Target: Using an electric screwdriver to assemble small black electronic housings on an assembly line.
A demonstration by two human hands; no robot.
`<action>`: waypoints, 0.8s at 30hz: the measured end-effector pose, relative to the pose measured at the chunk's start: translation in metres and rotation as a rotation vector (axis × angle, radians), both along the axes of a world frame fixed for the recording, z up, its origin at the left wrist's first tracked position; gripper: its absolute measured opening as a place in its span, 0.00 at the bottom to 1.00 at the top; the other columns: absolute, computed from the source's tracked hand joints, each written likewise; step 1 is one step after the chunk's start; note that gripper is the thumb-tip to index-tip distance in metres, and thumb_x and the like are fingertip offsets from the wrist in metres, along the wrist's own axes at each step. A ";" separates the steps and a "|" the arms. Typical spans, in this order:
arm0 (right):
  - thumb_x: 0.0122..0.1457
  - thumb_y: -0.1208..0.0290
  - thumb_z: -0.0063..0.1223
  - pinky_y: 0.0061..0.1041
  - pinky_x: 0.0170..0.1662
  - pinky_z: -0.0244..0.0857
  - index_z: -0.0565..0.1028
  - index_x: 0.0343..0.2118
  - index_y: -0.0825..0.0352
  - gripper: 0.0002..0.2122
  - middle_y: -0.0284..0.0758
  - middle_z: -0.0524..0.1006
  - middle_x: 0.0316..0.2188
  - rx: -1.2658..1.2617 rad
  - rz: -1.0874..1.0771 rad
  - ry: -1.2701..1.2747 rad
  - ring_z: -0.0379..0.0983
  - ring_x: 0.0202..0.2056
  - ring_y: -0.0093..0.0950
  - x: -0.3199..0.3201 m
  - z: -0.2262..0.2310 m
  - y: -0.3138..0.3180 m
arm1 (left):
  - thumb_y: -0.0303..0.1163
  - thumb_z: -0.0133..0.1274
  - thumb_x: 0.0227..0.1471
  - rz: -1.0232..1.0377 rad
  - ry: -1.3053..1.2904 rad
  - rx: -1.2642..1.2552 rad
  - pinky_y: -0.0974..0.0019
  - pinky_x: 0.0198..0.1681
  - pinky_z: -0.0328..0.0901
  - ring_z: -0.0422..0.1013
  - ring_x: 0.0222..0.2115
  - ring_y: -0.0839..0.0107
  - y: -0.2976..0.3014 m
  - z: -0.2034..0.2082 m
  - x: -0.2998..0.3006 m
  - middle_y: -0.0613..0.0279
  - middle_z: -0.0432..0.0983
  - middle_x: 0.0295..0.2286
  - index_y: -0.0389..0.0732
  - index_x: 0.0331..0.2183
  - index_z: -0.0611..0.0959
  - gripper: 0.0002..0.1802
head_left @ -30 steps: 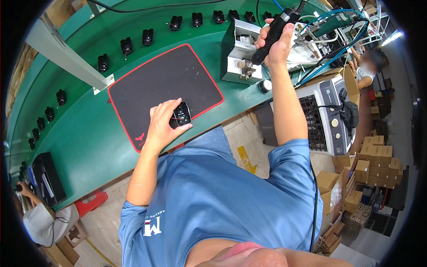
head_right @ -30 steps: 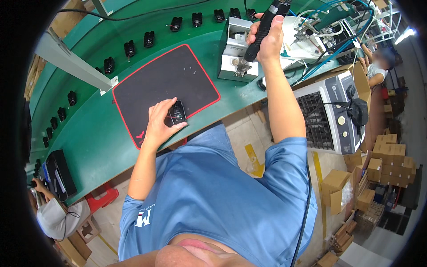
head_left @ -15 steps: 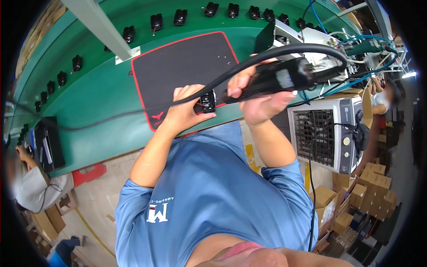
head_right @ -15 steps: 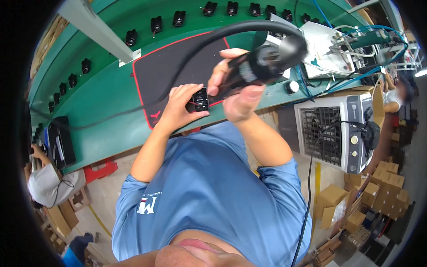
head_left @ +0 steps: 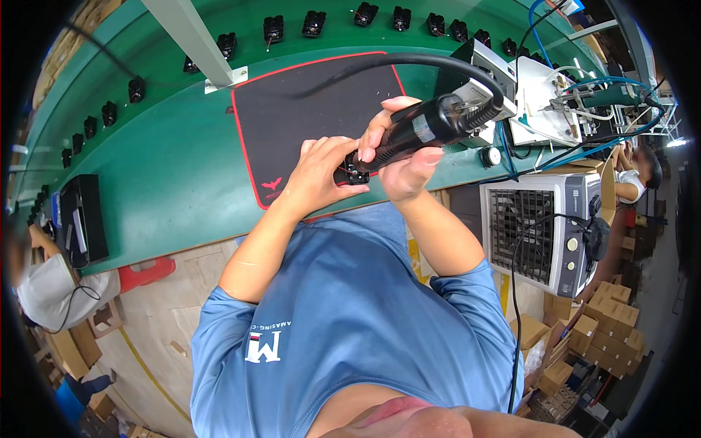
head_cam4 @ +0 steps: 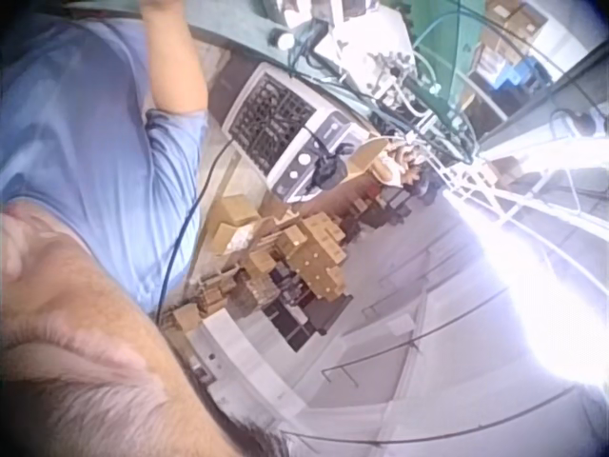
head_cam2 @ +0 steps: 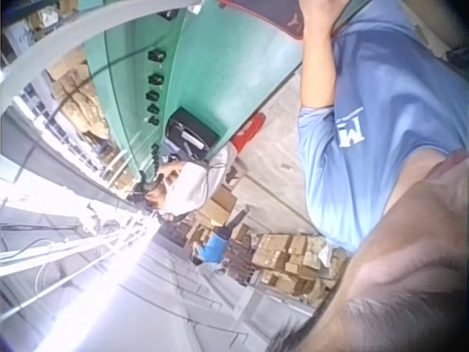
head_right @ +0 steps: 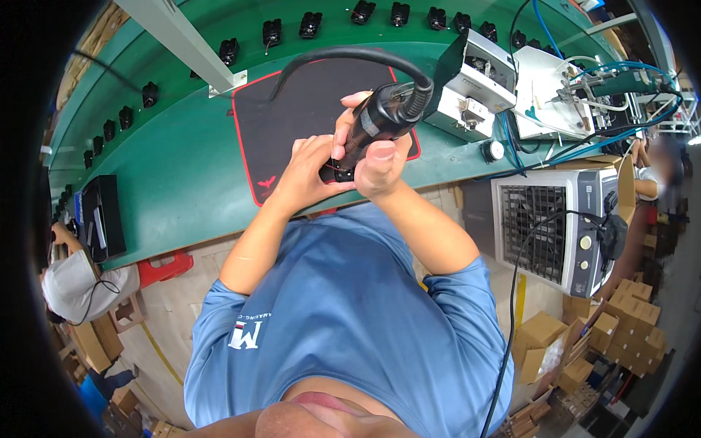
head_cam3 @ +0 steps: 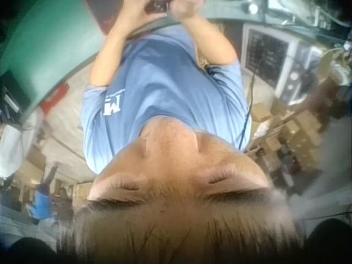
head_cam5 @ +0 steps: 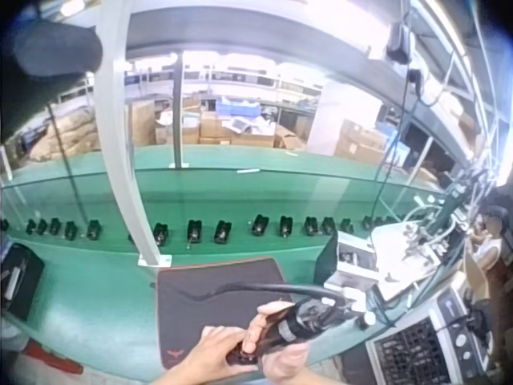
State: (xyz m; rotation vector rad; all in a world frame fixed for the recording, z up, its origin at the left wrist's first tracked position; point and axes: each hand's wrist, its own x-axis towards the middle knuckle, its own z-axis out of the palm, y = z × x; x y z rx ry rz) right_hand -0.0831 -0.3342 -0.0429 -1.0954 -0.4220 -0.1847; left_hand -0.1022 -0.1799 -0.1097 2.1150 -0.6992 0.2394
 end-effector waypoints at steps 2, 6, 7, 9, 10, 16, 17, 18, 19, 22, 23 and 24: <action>0.48 0.25 0.46 0.24 0.27 0.69 0.65 0.49 0.70 0.44 0.35 0.69 0.24 -0.053 0.009 0.015 0.70 0.21 0.23 -0.001 -0.001 -0.001 | 0.41 0.73 0.29 -0.007 0.023 -0.010 0.60 0.47 0.57 0.69 0.45 0.61 0.000 0.002 -0.001 0.63 0.74 0.43 0.43 0.49 0.76 0.42; 0.49 0.29 0.51 0.21 0.27 0.67 0.66 0.48 0.72 0.43 0.35 0.71 0.24 -0.011 0.042 0.005 0.70 0.22 0.21 -0.002 -0.004 0.001 | 0.39 0.73 0.29 -0.005 0.031 -0.033 0.60 0.47 0.57 0.69 0.44 0.61 -0.001 0.000 0.001 0.63 0.75 0.42 0.44 0.48 0.77 0.40; 0.50 0.31 0.53 0.18 0.28 0.64 0.67 0.47 0.74 0.42 0.34 0.73 0.25 0.021 0.061 -0.007 0.69 0.24 0.18 -0.003 -0.005 0.002 | 0.39 0.73 0.29 -0.012 0.039 -0.030 0.60 0.47 0.57 0.69 0.44 0.61 0.000 0.001 0.001 0.63 0.75 0.42 0.45 0.48 0.77 0.39; 0.49 0.31 0.55 0.18 0.28 0.65 0.67 0.47 0.74 0.42 0.34 0.73 0.25 0.032 0.071 0.009 0.69 0.24 0.18 -0.004 -0.009 0.004 | 0.38 0.73 0.29 -0.021 0.045 -0.029 0.60 0.47 0.57 0.69 0.44 0.61 0.001 0.001 0.003 0.64 0.75 0.42 0.45 0.47 0.77 0.38; 0.47 0.32 0.57 0.18 0.28 0.65 0.68 0.46 0.74 0.42 0.34 0.73 0.25 0.054 0.103 0.013 0.69 0.24 0.18 -0.004 -0.011 0.005 | 0.38 0.72 0.30 -0.023 0.052 -0.020 0.60 0.47 0.57 0.69 0.44 0.61 0.002 0.000 0.004 0.64 0.75 0.41 0.45 0.47 0.78 0.37; 0.48 0.34 0.59 0.18 0.27 0.64 0.70 0.45 0.74 0.40 0.33 0.72 0.27 0.058 0.168 -0.009 0.69 0.23 0.19 0.004 -0.015 0.018 | 0.42 0.72 0.31 -0.001 0.083 0.046 0.58 0.45 0.57 0.70 0.44 0.60 0.011 0.008 0.002 0.63 0.76 0.41 0.45 0.45 0.78 0.36; 0.49 0.33 0.57 0.19 0.26 0.63 0.70 0.46 0.73 0.40 0.32 0.71 0.25 0.067 0.143 0.030 0.68 0.22 0.19 0.005 -0.013 0.019 | 0.43 0.71 0.31 0.004 0.104 0.064 0.58 0.44 0.57 0.70 0.44 0.59 0.011 0.009 0.003 0.62 0.76 0.40 0.46 0.45 0.78 0.36; 0.48 0.31 0.56 0.20 0.26 0.63 0.69 0.46 0.72 0.41 0.32 0.71 0.25 0.045 0.132 0.069 0.68 0.22 0.19 0.008 -0.007 0.015 | 0.45 0.71 0.32 -0.019 0.109 0.109 0.56 0.43 0.57 0.70 0.43 0.58 0.009 0.006 0.007 0.62 0.76 0.40 0.46 0.46 0.78 0.37; 0.48 0.29 0.54 0.21 0.26 0.64 0.69 0.47 0.71 0.42 0.32 0.71 0.25 0.029 0.134 0.111 0.68 0.22 0.19 0.011 -0.003 0.011 | 0.44 0.71 0.32 -0.020 0.050 0.052 0.55 0.44 0.57 0.69 0.44 0.58 0.009 0.002 0.005 0.60 0.75 0.42 0.45 0.48 0.76 0.39; 0.46 0.25 0.50 0.24 0.23 0.64 0.67 0.51 0.69 0.45 0.36 0.73 0.25 0.226 0.159 -0.069 0.68 0.20 0.25 0.022 0.035 -0.010 | 0.44 0.70 0.34 -0.037 0.059 0.060 0.55 0.48 0.56 0.68 0.46 0.57 0.021 0.010 -0.002 0.58 0.73 0.45 0.42 0.55 0.72 0.45; 0.46 0.25 0.50 0.25 0.21 0.63 0.67 0.51 0.68 0.45 0.36 0.73 0.24 0.304 0.114 -0.007 0.67 0.19 0.26 0.016 0.059 -0.019 | 0.43 0.70 0.35 -0.047 0.073 0.092 0.55 0.50 0.56 0.68 0.47 0.57 0.032 0.021 -0.005 0.57 0.72 0.46 0.41 0.57 0.70 0.47; 0.45 0.23 0.48 0.25 0.21 0.63 0.67 0.51 0.66 0.46 0.35 0.73 0.24 0.241 0.101 -0.078 0.67 0.19 0.25 0.016 0.077 -0.030 | 0.40 0.70 0.35 -0.030 0.083 0.170 0.52 0.55 0.54 0.66 0.52 0.55 0.054 0.034 -0.007 0.54 0.71 0.50 0.43 0.58 0.69 0.47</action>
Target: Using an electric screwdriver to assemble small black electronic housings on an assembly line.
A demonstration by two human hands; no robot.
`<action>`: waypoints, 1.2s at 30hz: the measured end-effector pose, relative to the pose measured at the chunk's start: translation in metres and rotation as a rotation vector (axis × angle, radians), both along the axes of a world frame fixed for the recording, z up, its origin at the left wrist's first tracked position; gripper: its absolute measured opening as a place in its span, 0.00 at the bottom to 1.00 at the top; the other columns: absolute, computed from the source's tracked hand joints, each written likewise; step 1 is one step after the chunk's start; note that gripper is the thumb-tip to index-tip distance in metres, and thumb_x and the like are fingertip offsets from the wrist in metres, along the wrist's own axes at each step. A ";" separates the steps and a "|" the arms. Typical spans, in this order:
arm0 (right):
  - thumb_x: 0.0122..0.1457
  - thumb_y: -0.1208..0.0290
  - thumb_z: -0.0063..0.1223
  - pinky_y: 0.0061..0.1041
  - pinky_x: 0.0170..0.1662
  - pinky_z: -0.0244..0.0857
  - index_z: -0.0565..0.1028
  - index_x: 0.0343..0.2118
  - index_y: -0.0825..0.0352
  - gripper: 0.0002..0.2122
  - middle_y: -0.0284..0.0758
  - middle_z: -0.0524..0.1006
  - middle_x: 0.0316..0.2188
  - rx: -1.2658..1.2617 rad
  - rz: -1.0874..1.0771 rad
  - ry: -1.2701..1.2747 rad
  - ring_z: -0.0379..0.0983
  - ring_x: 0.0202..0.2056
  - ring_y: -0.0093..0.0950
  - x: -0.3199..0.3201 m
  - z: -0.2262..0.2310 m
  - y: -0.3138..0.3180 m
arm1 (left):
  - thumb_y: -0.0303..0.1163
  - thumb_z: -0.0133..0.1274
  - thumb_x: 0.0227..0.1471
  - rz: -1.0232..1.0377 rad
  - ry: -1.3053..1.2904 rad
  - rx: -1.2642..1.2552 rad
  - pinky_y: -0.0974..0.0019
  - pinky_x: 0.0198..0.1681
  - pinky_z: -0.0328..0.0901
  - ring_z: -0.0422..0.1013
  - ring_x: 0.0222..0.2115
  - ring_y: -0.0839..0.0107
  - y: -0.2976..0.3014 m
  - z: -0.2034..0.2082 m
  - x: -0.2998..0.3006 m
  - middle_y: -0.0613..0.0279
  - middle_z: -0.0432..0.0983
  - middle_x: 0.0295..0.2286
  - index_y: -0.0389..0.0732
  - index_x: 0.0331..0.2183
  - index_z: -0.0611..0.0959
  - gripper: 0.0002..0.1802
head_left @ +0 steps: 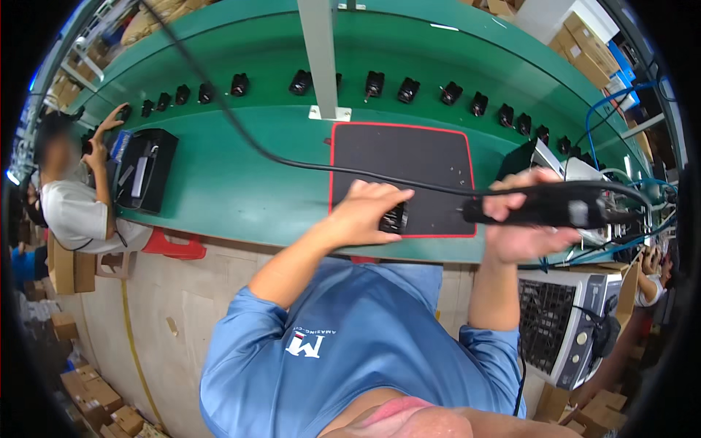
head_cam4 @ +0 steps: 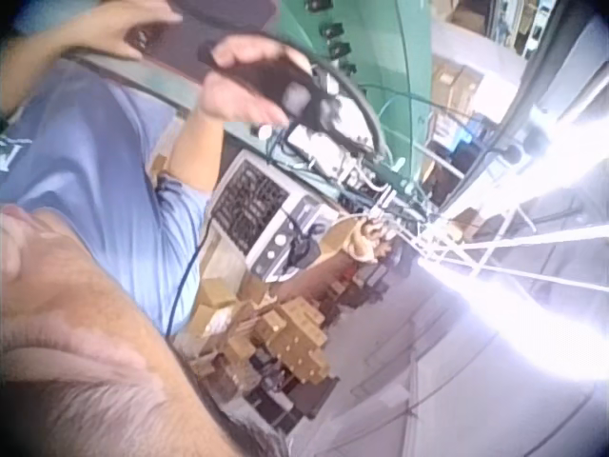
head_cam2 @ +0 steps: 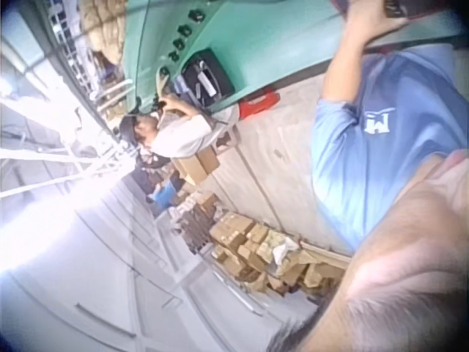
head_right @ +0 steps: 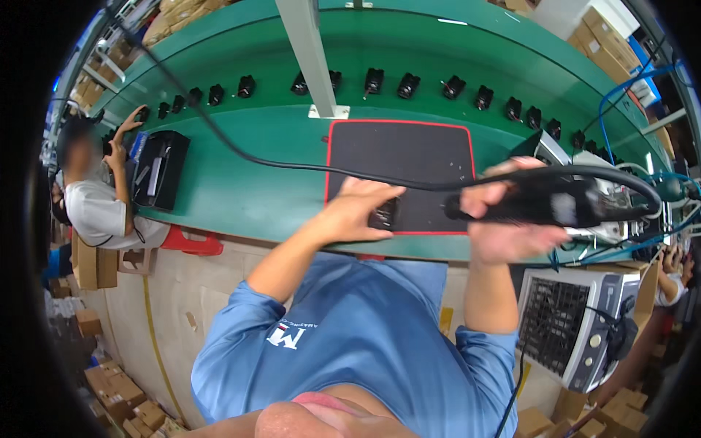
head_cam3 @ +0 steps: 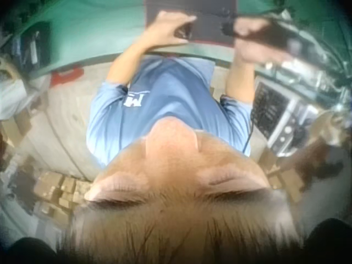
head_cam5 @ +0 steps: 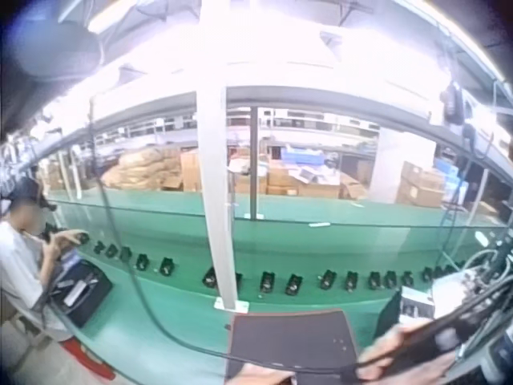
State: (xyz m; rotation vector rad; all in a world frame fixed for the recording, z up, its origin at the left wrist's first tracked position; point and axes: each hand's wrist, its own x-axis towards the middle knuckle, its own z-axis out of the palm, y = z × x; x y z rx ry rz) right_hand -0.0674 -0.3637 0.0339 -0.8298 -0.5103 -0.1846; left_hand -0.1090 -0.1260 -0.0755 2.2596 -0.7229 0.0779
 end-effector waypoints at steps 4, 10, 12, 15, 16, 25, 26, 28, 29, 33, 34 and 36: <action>0.54 0.27 0.39 0.23 0.20 0.63 0.67 0.49 0.69 0.42 0.32 0.69 0.21 -0.111 -0.068 0.044 0.66 0.17 0.22 -0.018 -0.005 -0.027 | 0.32 0.66 0.34 0.296 -0.046 0.326 0.51 0.50 0.59 0.68 0.48 0.54 0.112 0.043 0.035 0.55 0.71 0.46 0.44 0.57 0.69 0.45; 0.60 0.31 0.35 0.22 0.20 0.63 0.66 0.49 0.69 0.37 0.33 0.68 0.21 -0.229 -0.117 0.168 0.65 0.16 0.22 -0.035 -0.044 -0.036 | 0.30 0.65 0.37 0.612 -0.159 0.676 0.45 0.56 0.55 0.63 0.56 0.60 0.264 0.017 0.144 0.60 0.65 0.52 0.49 0.56 0.70 0.41; 0.61 0.32 0.32 0.21 0.20 0.62 0.65 0.47 0.68 0.35 0.31 0.67 0.21 -0.198 -0.201 0.258 0.63 0.16 0.21 -0.043 -0.048 -0.046 | 0.30 0.68 0.36 0.678 0.012 0.802 0.44 0.57 0.55 0.61 0.58 0.60 0.281 0.002 0.169 0.65 0.64 0.55 0.52 0.58 0.68 0.45; 0.61 0.32 0.33 0.22 0.20 0.61 0.65 0.47 0.67 0.35 0.31 0.67 0.21 -0.225 -0.297 0.241 0.63 0.16 0.21 -0.052 -0.047 -0.077 | 0.31 0.70 0.37 0.647 0.039 0.878 0.45 0.58 0.54 0.59 0.59 0.61 0.274 -0.002 0.190 0.65 0.62 0.58 0.53 0.61 0.64 0.50; 0.61 0.32 0.33 0.21 0.19 0.60 0.66 0.47 0.65 0.34 0.31 0.67 0.21 -0.188 -0.325 0.284 0.63 0.15 0.21 -0.056 -0.048 -0.089 | 0.32 0.71 0.35 0.635 0.034 0.862 0.44 0.58 0.54 0.58 0.60 0.61 0.257 0.006 0.195 0.65 0.60 0.59 0.54 0.62 0.63 0.52; 0.64 0.40 0.36 0.22 0.23 0.64 0.67 0.51 0.73 0.33 0.34 0.71 0.23 -0.229 -0.748 -0.009 0.68 0.19 0.23 0.048 -0.008 -0.141 | 0.33 0.71 0.34 0.450 -0.106 0.568 0.47 0.56 0.53 0.62 0.58 0.59 0.299 -0.041 0.215 0.59 0.67 0.56 0.51 0.57 0.69 0.47; 0.64 0.40 0.37 0.21 0.23 0.64 0.67 0.50 0.73 0.33 0.34 0.71 0.23 -0.244 -0.766 -0.025 0.68 0.19 0.23 0.054 -0.010 -0.145 | 0.35 0.70 0.37 0.475 -0.127 0.616 0.48 0.56 0.54 0.63 0.57 0.58 0.296 -0.043 0.215 0.58 0.68 0.56 0.50 0.57 0.68 0.45; 0.64 0.41 0.39 0.20 0.23 0.64 0.68 0.49 0.73 0.32 0.34 0.71 0.23 -0.283 -0.773 -0.050 0.68 0.19 0.22 0.061 -0.017 -0.150 | 0.36 0.69 0.39 0.468 -0.208 0.615 0.48 0.55 0.55 0.63 0.57 0.57 0.282 -0.047 0.202 0.58 0.68 0.55 0.49 0.57 0.68 0.44; 0.64 0.42 0.40 0.19 0.23 0.64 0.68 0.48 0.73 0.31 0.34 0.71 0.22 -0.305 -0.773 -0.059 0.69 0.19 0.21 0.061 -0.019 -0.151 | 0.37 0.69 0.40 0.476 -0.293 0.615 0.48 0.55 0.56 0.64 0.56 0.57 0.274 -0.049 0.200 0.58 0.69 0.55 0.48 0.57 0.68 0.43; 0.64 0.42 0.40 0.19 0.23 0.64 0.68 0.48 0.73 0.31 0.34 0.71 0.21 -0.313 -0.740 -0.078 0.69 0.18 0.21 0.061 -0.025 -0.144 | 0.39 0.68 0.42 0.572 -0.161 0.480 0.46 0.54 0.57 0.65 0.56 0.56 0.272 -0.052 0.195 0.57 0.70 0.54 0.47 0.57 0.68 0.42; 0.64 0.42 0.40 0.19 0.23 0.64 0.68 0.48 0.73 0.31 0.34 0.71 0.21 -0.310 -0.740 -0.081 0.69 0.18 0.21 0.060 -0.027 -0.144 | 0.39 0.68 0.42 0.573 -0.165 0.481 0.46 0.54 0.57 0.65 0.56 0.56 0.270 -0.052 0.196 0.57 0.70 0.54 0.47 0.57 0.68 0.42; 0.64 0.42 0.40 0.20 0.22 0.65 0.68 0.48 0.73 0.31 0.35 0.71 0.21 -0.344 -0.730 -0.102 0.69 0.18 0.22 0.057 -0.031 -0.144 | 0.40 0.69 0.41 0.577 -0.129 0.404 0.47 0.55 0.55 0.66 0.55 0.55 0.263 -0.050 0.199 0.56 0.73 0.51 0.46 0.56 0.69 0.41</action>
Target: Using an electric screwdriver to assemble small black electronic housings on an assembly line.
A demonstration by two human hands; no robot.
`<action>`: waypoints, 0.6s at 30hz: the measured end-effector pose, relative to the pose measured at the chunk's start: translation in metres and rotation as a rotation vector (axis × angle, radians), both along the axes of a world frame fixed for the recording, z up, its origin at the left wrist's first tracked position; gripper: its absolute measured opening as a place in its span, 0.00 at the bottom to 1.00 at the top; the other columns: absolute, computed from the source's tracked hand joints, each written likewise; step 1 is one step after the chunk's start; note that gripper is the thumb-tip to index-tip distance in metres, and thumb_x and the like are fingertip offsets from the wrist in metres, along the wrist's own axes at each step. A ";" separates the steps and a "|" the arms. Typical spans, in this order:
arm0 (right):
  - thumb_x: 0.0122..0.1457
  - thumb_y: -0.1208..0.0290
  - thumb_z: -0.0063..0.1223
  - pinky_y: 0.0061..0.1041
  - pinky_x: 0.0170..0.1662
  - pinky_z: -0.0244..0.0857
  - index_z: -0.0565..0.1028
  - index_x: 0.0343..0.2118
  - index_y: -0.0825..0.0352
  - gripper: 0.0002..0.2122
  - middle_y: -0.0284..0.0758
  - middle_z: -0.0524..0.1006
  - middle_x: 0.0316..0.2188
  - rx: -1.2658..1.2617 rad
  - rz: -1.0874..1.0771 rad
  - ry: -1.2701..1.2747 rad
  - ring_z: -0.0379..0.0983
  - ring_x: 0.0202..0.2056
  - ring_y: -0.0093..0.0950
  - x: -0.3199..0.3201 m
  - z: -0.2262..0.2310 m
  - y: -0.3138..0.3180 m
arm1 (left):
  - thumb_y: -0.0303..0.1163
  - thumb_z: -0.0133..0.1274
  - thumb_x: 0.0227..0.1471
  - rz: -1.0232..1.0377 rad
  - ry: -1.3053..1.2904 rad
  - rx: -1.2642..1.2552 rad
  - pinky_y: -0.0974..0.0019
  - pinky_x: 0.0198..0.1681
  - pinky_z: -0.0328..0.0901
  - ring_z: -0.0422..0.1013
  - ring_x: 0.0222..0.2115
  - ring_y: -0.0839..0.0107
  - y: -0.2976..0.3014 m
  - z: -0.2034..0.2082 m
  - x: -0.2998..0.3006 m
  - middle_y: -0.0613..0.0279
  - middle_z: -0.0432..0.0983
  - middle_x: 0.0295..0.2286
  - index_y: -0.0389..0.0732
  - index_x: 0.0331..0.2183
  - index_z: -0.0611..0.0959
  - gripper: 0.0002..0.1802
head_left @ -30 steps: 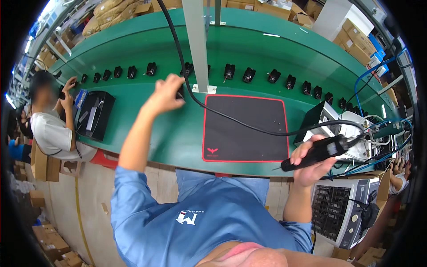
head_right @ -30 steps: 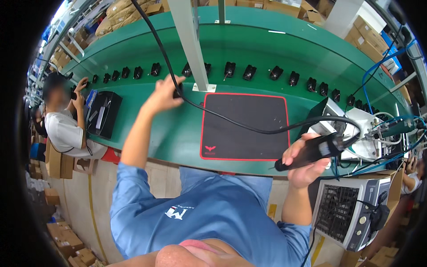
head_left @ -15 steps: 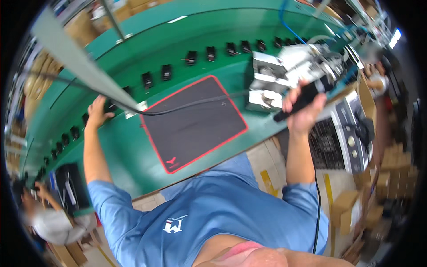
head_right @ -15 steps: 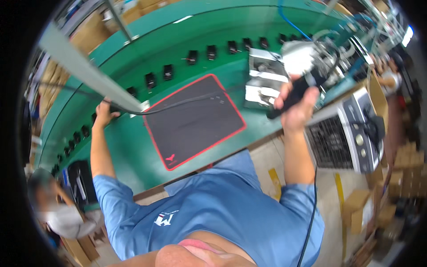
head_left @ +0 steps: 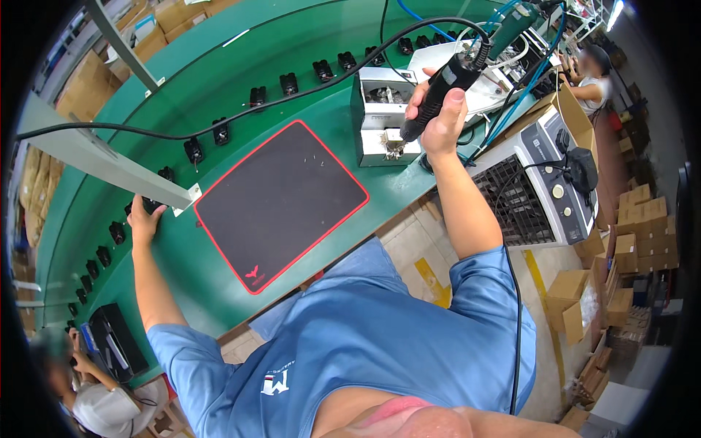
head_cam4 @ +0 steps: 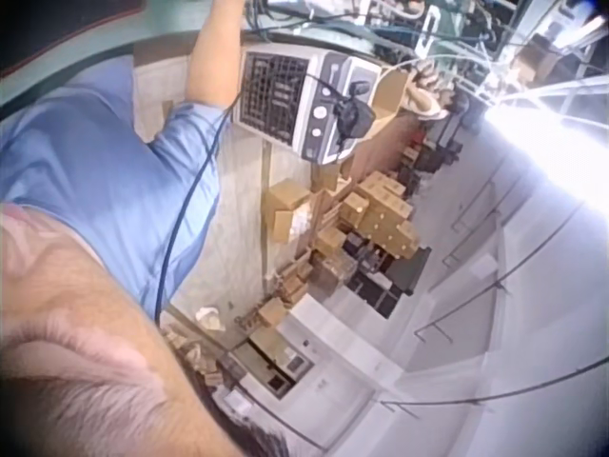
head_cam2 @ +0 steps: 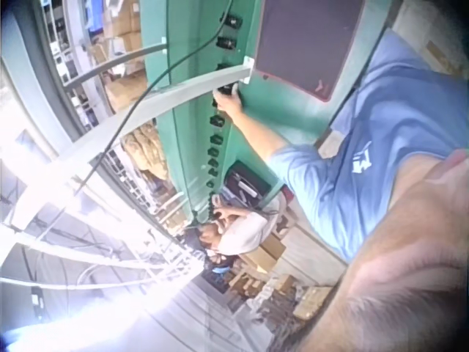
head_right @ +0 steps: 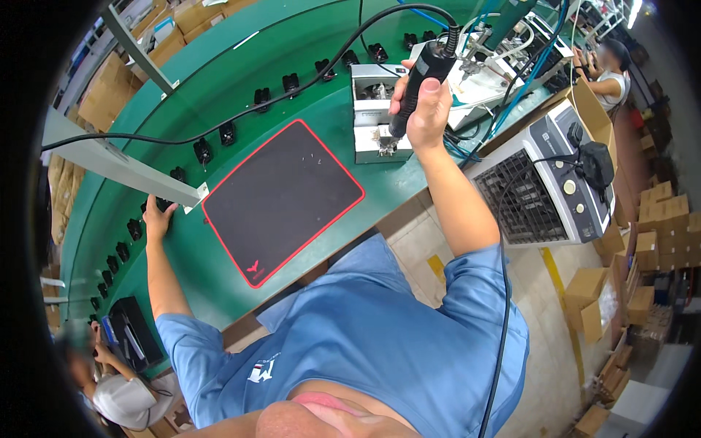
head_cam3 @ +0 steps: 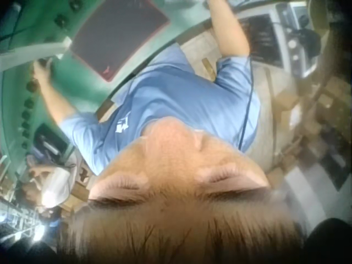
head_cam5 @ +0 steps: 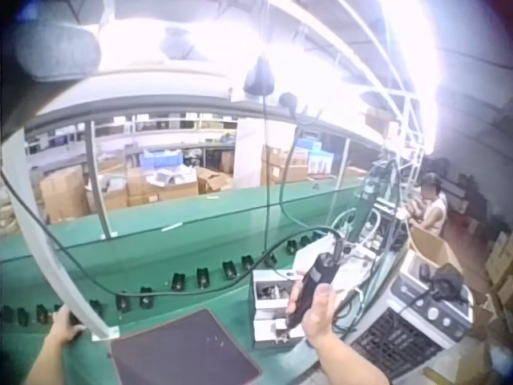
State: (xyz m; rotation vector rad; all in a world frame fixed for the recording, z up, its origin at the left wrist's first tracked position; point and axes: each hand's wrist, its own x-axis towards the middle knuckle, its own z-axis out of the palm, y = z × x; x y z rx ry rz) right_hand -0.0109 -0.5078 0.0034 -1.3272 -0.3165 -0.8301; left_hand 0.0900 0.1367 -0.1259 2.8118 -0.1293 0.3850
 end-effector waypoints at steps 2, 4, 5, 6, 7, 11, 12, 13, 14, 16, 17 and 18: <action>0.63 0.39 0.39 0.22 0.23 0.65 0.67 0.49 0.74 0.34 0.35 0.70 0.22 0.001 -0.003 0.034 0.68 0.18 0.23 0.000 -0.002 0.001 | 0.41 0.69 0.41 0.021 -0.006 0.014 0.48 0.55 0.54 0.67 0.54 0.55 -0.007 0.005 -0.005 0.55 0.74 0.49 0.46 0.56 0.70 0.41; 0.61 0.36 0.39 0.23 0.24 0.66 0.65 0.50 0.74 0.37 0.36 0.70 0.23 0.003 -0.004 0.089 0.68 0.19 0.23 0.000 -0.003 0.001 | 0.43 0.71 0.38 0.079 -0.022 0.026 0.51 0.57 0.51 0.69 0.52 0.56 -0.019 0.008 -0.013 0.55 0.74 0.49 0.45 0.55 0.72 0.42; 0.61 0.36 0.39 0.23 0.24 0.66 0.65 0.50 0.74 0.37 0.36 0.70 0.23 0.004 -0.007 0.090 0.68 0.19 0.23 0.000 -0.004 0.000 | 0.43 0.71 0.38 0.076 -0.020 0.027 0.51 0.57 0.51 0.69 0.52 0.56 -0.022 0.010 -0.019 0.55 0.74 0.49 0.45 0.55 0.72 0.42; 0.61 0.36 0.39 0.23 0.23 0.66 0.65 0.50 0.74 0.36 0.36 0.70 0.23 0.002 0.009 0.093 0.68 0.19 0.23 0.002 -0.004 0.000 | 0.43 0.71 0.38 0.121 -0.080 -0.036 0.51 0.57 0.51 0.69 0.51 0.57 -0.021 0.013 -0.028 0.57 0.74 0.49 0.44 0.55 0.72 0.43; 0.61 0.35 0.39 0.23 0.23 0.66 0.65 0.50 0.74 0.36 0.36 0.70 0.23 -0.002 0.019 0.097 0.68 0.19 0.23 0.003 -0.005 -0.001 | 0.43 0.71 0.38 0.160 -0.138 -0.101 0.52 0.57 0.51 0.69 0.51 0.58 -0.024 0.016 -0.036 0.58 0.74 0.49 0.43 0.55 0.72 0.43; 0.66 0.42 0.37 0.20 0.22 0.64 0.68 0.46 0.74 0.30 0.35 0.71 0.20 0.044 0.038 0.038 0.68 0.17 0.22 0.004 -0.006 -0.003 | 0.44 0.70 0.39 -0.084 -0.310 -0.198 0.58 0.53 0.60 0.69 0.49 0.58 -0.053 0.033 -0.104 0.55 0.72 0.48 0.42 0.56 0.72 0.43; 0.66 0.42 0.37 0.20 0.22 0.64 0.68 0.46 0.74 0.30 0.35 0.71 0.20 0.043 0.036 0.044 0.68 0.17 0.22 0.005 -0.005 -0.004 | 0.46 0.70 0.38 -0.075 -0.235 -0.262 0.58 0.52 0.61 0.68 0.49 0.59 -0.072 0.042 -0.125 0.56 0.71 0.48 0.41 0.56 0.72 0.44; 0.66 0.42 0.36 0.20 0.22 0.64 0.68 0.46 0.74 0.30 0.36 0.71 0.21 0.044 0.035 0.051 0.68 0.17 0.22 0.005 -0.004 -0.004 | 0.47 0.70 0.37 -0.062 -0.159 -0.324 0.59 0.51 0.63 0.68 0.49 0.60 -0.092 0.048 -0.148 0.57 0.70 0.48 0.41 0.56 0.73 0.45; 0.66 0.42 0.36 0.20 0.22 0.64 0.68 0.46 0.74 0.31 0.36 0.71 0.21 0.047 0.038 0.055 0.68 0.17 0.22 0.006 -0.003 -0.003 | 0.52 0.70 0.34 -0.065 -0.100 -0.392 0.58 0.52 0.61 0.66 0.48 0.61 -0.105 0.048 -0.167 0.58 0.68 0.47 0.40 0.57 0.72 0.50; 0.66 0.42 0.36 0.20 0.22 0.64 0.68 0.46 0.74 0.31 0.36 0.71 0.21 0.054 0.055 0.062 0.68 0.17 0.22 0.009 -0.004 -0.002 | 0.60 0.69 0.27 -0.175 -0.041 -0.517 0.58 0.53 0.61 0.66 0.48 0.59 -0.137 0.041 -0.191 0.55 0.66 0.45 0.35 0.55 0.72 0.57; 0.66 0.42 0.36 0.20 0.21 0.64 0.68 0.46 0.74 0.31 0.36 0.71 0.21 0.059 0.065 0.066 0.68 0.17 0.22 0.011 -0.004 -0.003 | 0.61 0.69 0.26 -0.216 -0.020 -0.454 0.58 0.53 0.61 0.66 0.48 0.59 -0.152 0.041 -0.199 0.55 0.66 0.45 0.35 0.54 0.73 0.57; 0.66 0.42 0.36 0.20 0.21 0.64 0.68 0.46 0.74 0.31 0.36 0.71 0.21 0.058 0.070 0.066 0.68 0.17 0.22 0.011 -0.004 -0.002 | 0.60 0.70 0.24 -0.212 0.019 -0.549 0.58 0.54 0.60 0.66 0.47 0.58 -0.170 0.039 -0.206 0.55 0.66 0.44 0.36 0.54 0.74 0.57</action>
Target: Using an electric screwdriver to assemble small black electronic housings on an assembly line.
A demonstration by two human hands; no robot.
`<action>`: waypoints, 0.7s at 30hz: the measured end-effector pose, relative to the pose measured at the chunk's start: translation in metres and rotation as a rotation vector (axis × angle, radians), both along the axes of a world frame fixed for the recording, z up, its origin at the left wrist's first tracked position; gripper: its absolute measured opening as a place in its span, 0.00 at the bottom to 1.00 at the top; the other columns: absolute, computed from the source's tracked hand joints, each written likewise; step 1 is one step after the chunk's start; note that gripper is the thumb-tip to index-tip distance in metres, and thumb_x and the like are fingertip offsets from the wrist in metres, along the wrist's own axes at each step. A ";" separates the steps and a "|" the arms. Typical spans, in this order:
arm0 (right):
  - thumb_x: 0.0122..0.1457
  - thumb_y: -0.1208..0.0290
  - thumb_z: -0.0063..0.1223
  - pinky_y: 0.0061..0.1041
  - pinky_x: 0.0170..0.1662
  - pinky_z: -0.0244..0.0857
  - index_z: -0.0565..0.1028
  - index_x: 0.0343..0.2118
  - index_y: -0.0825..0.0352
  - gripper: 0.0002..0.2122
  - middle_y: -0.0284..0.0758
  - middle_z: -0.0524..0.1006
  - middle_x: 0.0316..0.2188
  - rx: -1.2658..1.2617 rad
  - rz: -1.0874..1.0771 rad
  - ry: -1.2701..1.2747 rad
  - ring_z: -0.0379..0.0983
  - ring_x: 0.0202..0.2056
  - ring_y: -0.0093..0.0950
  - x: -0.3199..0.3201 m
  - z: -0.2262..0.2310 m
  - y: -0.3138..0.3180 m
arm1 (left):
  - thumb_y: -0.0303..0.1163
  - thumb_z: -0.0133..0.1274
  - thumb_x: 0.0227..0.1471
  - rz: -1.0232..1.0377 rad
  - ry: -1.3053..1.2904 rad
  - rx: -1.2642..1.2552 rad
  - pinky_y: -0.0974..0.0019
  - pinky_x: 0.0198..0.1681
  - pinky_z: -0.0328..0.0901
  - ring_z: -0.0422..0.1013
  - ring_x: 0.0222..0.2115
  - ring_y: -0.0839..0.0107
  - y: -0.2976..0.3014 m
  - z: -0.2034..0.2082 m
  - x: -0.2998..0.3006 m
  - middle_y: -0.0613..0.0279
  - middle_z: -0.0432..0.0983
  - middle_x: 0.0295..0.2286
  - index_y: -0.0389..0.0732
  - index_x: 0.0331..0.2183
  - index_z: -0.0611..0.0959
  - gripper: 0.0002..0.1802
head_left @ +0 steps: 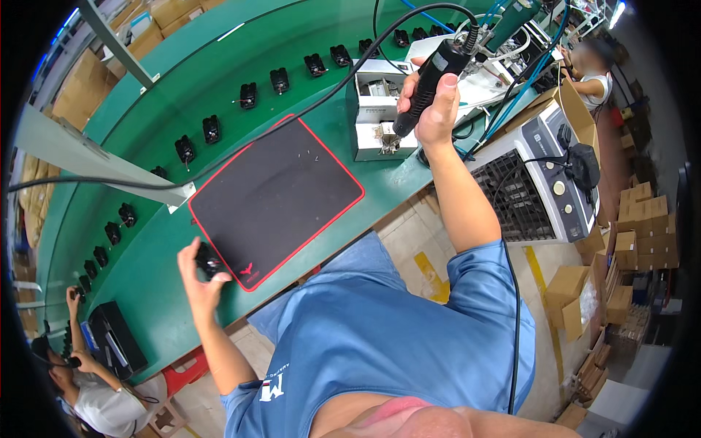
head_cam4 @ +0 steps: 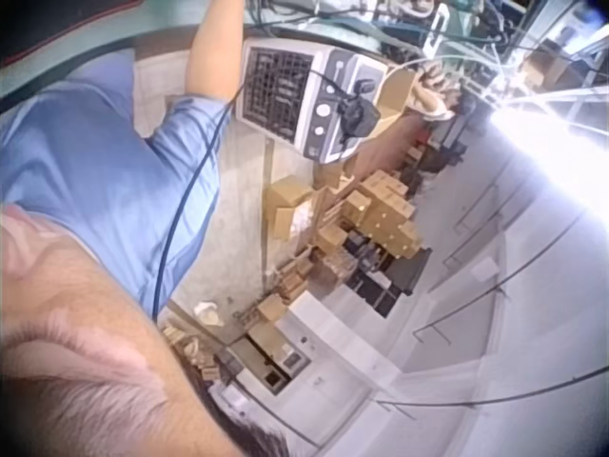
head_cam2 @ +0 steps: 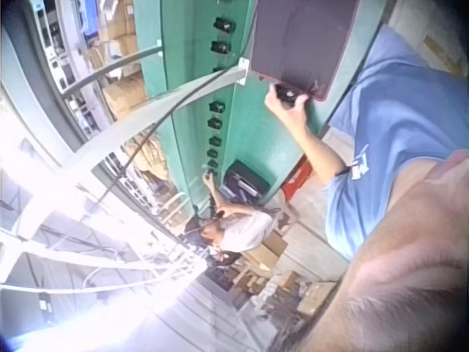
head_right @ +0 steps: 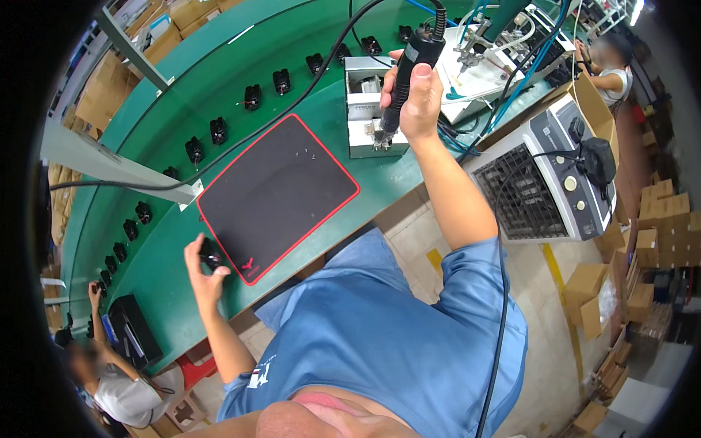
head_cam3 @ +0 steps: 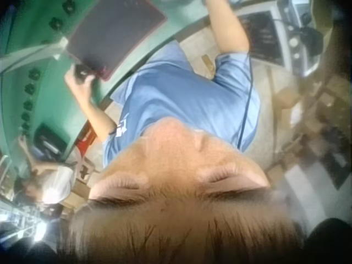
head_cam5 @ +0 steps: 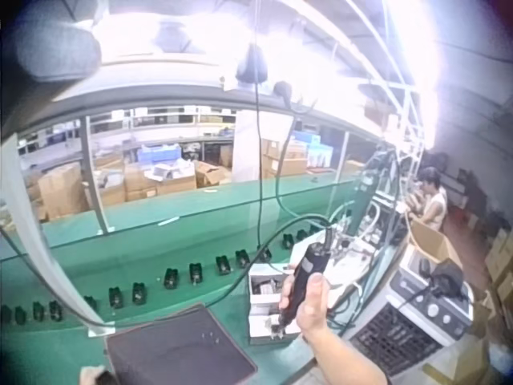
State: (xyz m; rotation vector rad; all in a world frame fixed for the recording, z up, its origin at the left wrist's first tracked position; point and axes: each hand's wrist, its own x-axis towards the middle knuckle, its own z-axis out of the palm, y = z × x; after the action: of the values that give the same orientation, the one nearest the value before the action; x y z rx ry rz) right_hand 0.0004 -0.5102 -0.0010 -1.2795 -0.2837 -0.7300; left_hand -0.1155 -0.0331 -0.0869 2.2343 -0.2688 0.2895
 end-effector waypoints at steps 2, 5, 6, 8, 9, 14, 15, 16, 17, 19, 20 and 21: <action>0.66 0.42 0.36 0.20 0.21 0.64 0.68 0.46 0.74 0.31 0.36 0.71 0.21 0.000 0.018 0.024 0.68 0.17 0.22 0.001 -0.001 -0.001 | 0.56 0.70 0.29 -0.091 0.004 0.033 0.58 0.54 0.60 0.66 0.48 0.58 -0.036 0.001 -0.004 0.55 0.66 0.45 0.37 0.54 0.74 0.52; 0.65 0.39 0.36 0.21 0.21 0.64 0.68 0.46 0.73 0.33 0.36 0.71 0.21 0.014 0.141 0.035 0.68 0.17 0.22 0.003 -0.002 -0.004 | 0.47 0.74 0.25 -0.177 0.026 -0.007 0.58 0.55 0.60 0.65 0.49 0.56 -0.079 -0.006 0.000 0.53 0.66 0.45 0.37 0.54 0.74 0.52; 0.65 0.39 0.36 0.21 0.21 0.64 0.68 0.46 0.73 0.33 0.36 0.71 0.21 0.015 0.140 0.036 0.68 0.17 0.22 0.004 -0.004 -0.009 | 0.45 0.75 0.24 -0.200 0.034 0.011 0.58 0.55 0.60 0.65 0.49 0.56 -0.092 -0.004 0.002 0.53 0.66 0.45 0.37 0.54 0.74 0.52; 0.63 0.37 0.36 0.23 0.21 0.64 0.69 0.46 0.73 0.34 0.36 0.71 0.21 0.094 0.487 0.031 0.67 0.17 0.22 0.007 -0.006 -0.018 | 0.45 0.75 0.25 -0.232 0.037 0.030 0.58 0.56 0.59 0.65 0.50 0.54 -0.115 -0.008 0.008 0.52 0.66 0.46 0.37 0.54 0.74 0.52; 0.63 0.37 0.36 0.23 0.21 0.64 0.69 0.46 0.73 0.34 0.36 0.71 0.21 0.093 0.487 0.032 0.67 0.17 0.22 0.007 -0.006 -0.019 | 0.44 0.74 0.27 -0.253 0.042 0.055 0.57 0.56 0.57 0.65 0.50 0.54 -0.128 -0.004 0.011 0.52 0.67 0.48 0.38 0.55 0.74 0.51; 0.62 0.36 0.36 0.23 0.21 0.63 0.68 0.46 0.73 0.35 0.36 0.70 0.20 -0.028 0.209 0.040 0.67 0.17 0.22 -0.002 -0.006 -0.007 | 0.42 0.73 0.30 -0.302 -0.045 0.089 0.56 0.56 0.53 0.67 0.51 0.57 -0.152 -0.018 0.014 0.54 0.71 0.49 0.40 0.56 0.71 0.50; 0.62 0.36 0.36 0.23 0.21 0.63 0.68 0.46 0.73 0.35 0.36 0.70 0.20 -0.034 0.217 0.046 0.67 0.17 0.22 -0.007 -0.005 -0.002 | 0.42 0.73 0.30 -0.286 -0.072 0.111 0.56 0.56 0.53 0.67 0.51 0.57 -0.153 -0.021 0.013 0.54 0.72 0.48 0.39 0.56 0.71 0.50; 0.61 0.34 0.38 0.24 0.21 0.63 0.68 0.47 0.72 0.36 0.35 0.69 0.21 -0.067 0.135 0.080 0.66 0.17 0.22 -0.013 -0.003 0.003 | 0.45 0.73 0.29 -0.280 -0.071 0.105 0.55 0.55 0.54 0.68 0.50 0.57 -0.151 -0.023 0.012 0.55 0.73 0.47 0.40 0.56 0.71 0.51; 0.59 0.32 0.39 0.25 0.22 0.64 0.68 0.48 0.71 0.37 0.35 0.68 0.21 -0.102 0.055 0.115 0.65 0.17 0.23 -0.019 -0.001 0.010 | 0.45 0.73 0.29 -0.270 -0.061 0.098 0.55 0.55 0.54 0.68 0.50 0.57 -0.150 -0.024 0.011 0.55 0.73 0.47 0.40 0.56 0.71 0.51; 0.60 0.33 0.38 0.25 0.22 0.63 0.66 0.50 0.71 0.37 0.35 0.68 0.21 -0.042 0.081 0.175 0.65 0.17 0.24 -0.030 -0.001 0.027 | 0.48 0.73 0.26 -0.305 -0.111 0.096 0.53 0.53 0.54 0.68 0.49 0.57 -0.147 -0.025 0.010 0.55 0.72 0.46 0.41 0.54 0.72 0.51; 0.60 0.32 0.37 0.25 0.22 0.63 0.65 0.51 0.70 0.38 0.34 0.68 0.21 -0.034 0.102 0.164 0.64 0.17 0.24 -0.035 -0.002 0.035 | 0.52 0.72 0.26 -0.312 -0.117 0.101 0.53 0.53 0.54 0.68 0.49 0.56 -0.147 -0.026 0.013 0.55 0.72 0.46 0.41 0.53 0.73 0.51; 0.59 0.31 0.36 0.25 0.22 0.62 0.65 0.51 0.70 0.38 0.34 0.67 0.21 -0.024 0.132 0.154 0.64 0.17 0.24 -0.041 -0.002 0.046 | 0.53 0.71 0.27 -0.309 -0.119 0.118 0.53 0.53 0.54 0.67 0.49 0.56 -0.148 -0.024 0.012 0.56 0.72 0.46 0.42 0.53 0.73 0.50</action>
State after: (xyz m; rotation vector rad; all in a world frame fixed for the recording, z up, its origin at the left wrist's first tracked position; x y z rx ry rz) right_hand -0.0408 -0.4639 -0.0028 -1.3194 -0.2498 -0.5149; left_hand -0.1031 -0.1806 -0.1105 2.2524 -0.7027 0.2438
